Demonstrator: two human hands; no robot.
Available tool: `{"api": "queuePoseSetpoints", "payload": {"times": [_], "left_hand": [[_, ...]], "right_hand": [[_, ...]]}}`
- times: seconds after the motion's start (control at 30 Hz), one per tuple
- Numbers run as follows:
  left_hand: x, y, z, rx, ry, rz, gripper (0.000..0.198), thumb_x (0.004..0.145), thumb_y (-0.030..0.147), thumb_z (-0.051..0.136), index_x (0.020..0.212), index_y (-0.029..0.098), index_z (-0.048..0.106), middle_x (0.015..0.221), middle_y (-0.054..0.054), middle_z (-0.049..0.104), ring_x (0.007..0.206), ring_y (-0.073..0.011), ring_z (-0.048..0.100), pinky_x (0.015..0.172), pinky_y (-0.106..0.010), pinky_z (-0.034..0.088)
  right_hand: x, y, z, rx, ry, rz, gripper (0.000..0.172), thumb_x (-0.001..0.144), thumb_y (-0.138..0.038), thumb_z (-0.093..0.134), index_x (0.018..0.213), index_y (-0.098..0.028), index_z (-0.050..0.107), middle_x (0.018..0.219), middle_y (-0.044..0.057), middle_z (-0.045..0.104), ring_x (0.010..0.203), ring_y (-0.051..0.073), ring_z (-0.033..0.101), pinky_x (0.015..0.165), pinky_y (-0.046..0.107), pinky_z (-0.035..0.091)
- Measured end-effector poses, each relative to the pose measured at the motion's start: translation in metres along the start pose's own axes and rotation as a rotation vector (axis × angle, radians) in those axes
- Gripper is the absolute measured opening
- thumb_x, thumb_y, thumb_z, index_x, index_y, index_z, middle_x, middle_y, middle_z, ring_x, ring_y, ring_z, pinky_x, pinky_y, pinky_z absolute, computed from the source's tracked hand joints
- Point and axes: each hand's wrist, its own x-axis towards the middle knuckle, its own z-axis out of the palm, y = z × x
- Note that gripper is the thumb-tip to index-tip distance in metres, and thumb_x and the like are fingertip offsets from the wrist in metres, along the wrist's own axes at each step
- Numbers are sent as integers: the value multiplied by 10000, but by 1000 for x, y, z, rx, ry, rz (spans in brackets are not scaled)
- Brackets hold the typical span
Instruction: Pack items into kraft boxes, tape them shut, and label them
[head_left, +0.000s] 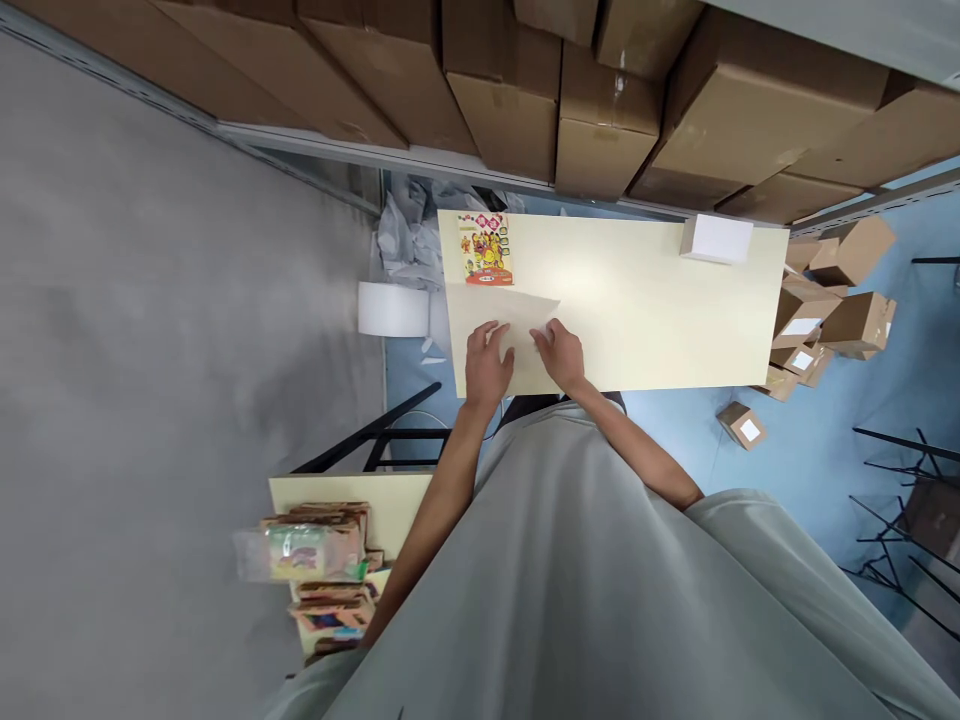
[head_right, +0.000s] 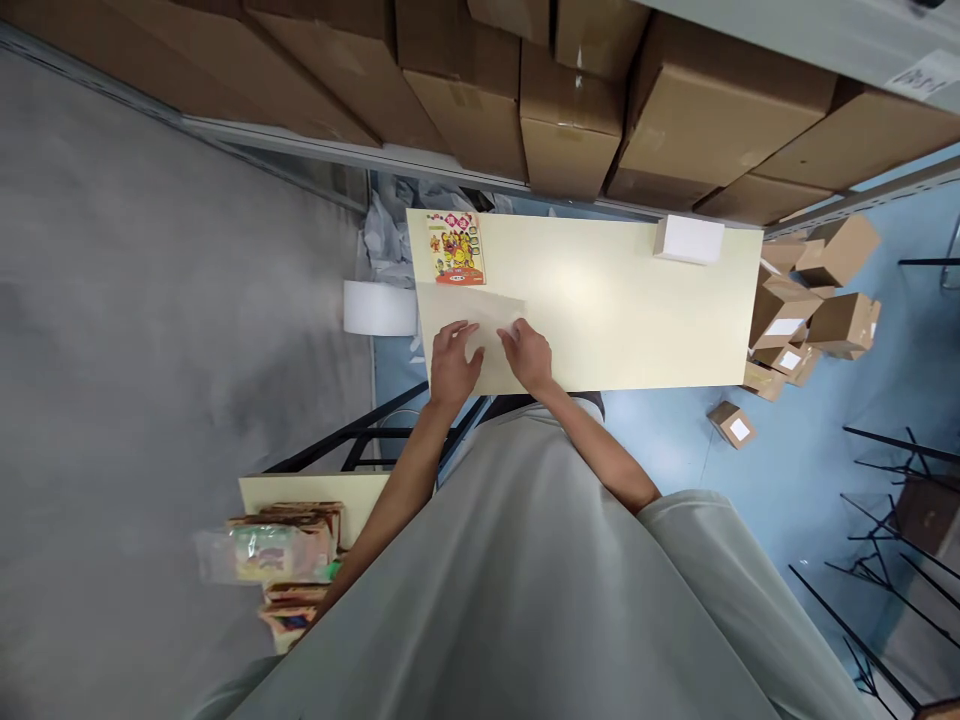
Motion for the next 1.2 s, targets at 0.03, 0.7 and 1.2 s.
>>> {"api": "queuePoseSetpoints", "payload": {"times": [0.03,0.7,1.2], "left_hand": [[-3,7,-2,21,12,23,386,1000,158,635,1363,241,736,1468,-153,667,1424,-345,604,1278,-552,474],[-15,237,111,-57,53,441,242,1165,309,566,1066,252,779,960,-61,727,908,-224,661,862,-390,537],[15,281,236,134,-324,375,304,1107,224,540,1336,230,740,1355,-137,736,1206,-305,700,1072,-456,570]], "right_hand": [[-6,-1,-5,13,-7,-15,311,1116,-416,611,884,-294,443,778,-8,682,784,236,705,729,308,470],[-55,108,-260,335,201,7,499,1006,-719,659,832,-255,609,709,18,756,668,208,706,673,320,555],[14,261,-314,-4,315,156,459,1055,-635,587,804,-251,599,755,47,727,724,229,665,747,333,501]]}}
